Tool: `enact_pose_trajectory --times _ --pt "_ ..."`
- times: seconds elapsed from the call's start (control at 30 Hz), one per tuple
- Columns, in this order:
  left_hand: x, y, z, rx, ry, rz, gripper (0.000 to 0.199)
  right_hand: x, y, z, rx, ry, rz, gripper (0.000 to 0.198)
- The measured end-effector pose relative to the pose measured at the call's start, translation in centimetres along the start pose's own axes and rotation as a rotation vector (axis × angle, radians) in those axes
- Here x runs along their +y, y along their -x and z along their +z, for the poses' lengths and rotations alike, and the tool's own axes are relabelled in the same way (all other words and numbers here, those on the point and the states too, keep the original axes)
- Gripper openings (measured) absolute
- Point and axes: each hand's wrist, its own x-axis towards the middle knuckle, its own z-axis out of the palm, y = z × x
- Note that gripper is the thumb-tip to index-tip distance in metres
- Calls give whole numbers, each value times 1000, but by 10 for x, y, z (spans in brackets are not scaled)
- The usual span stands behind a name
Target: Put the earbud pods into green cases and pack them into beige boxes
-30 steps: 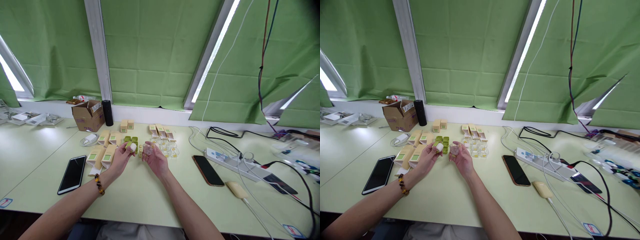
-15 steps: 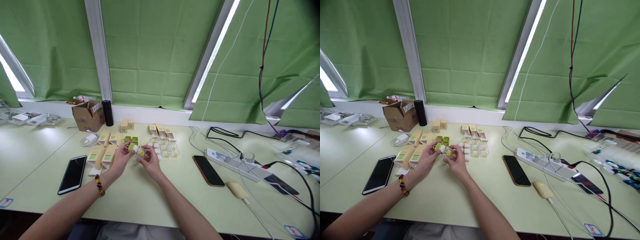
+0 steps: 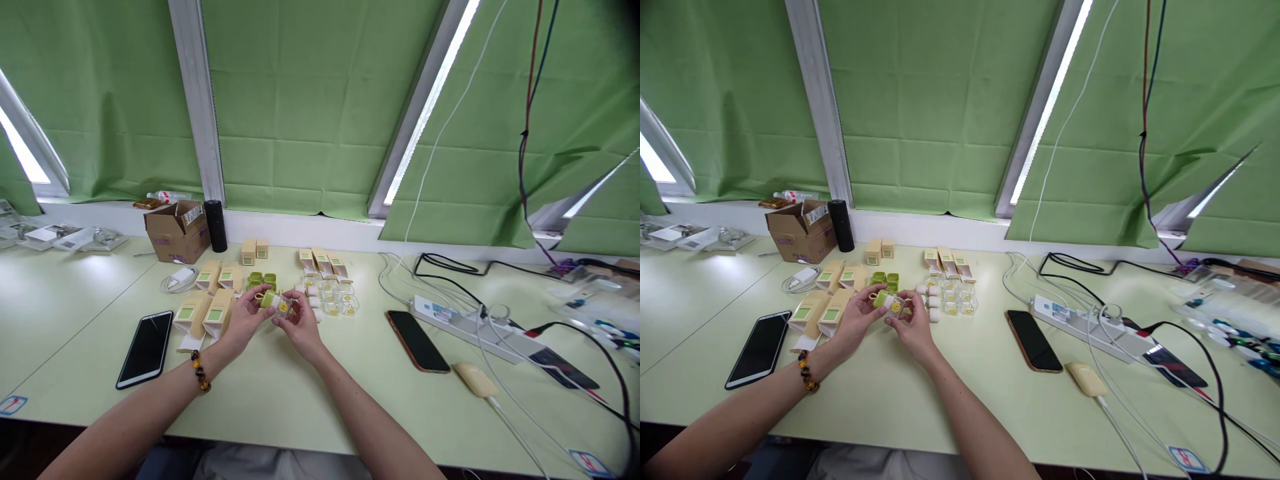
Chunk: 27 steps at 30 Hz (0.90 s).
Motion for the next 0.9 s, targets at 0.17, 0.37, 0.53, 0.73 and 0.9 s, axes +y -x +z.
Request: enact_pose_trajectory --times 0.17,0.37,0.53,0.73,0.9 --pt "4 1 1 8 -61 36 50 -1 1 0 -9 -8 -1 54" --pt "1 2 2 -43 -35 -4 55 -2 1 1 3 -45 -12 56" --pt "-5 1 0 -43 -9 46 61 -1 1 1 14 -50 -18 58" --pt "-2 1 2 -44 -25 77 66 0 0 1 48 -65 -15 61" --pt "-8 1 3 -30 -59 62 68 -3 0 3 75 -105 -22 62"
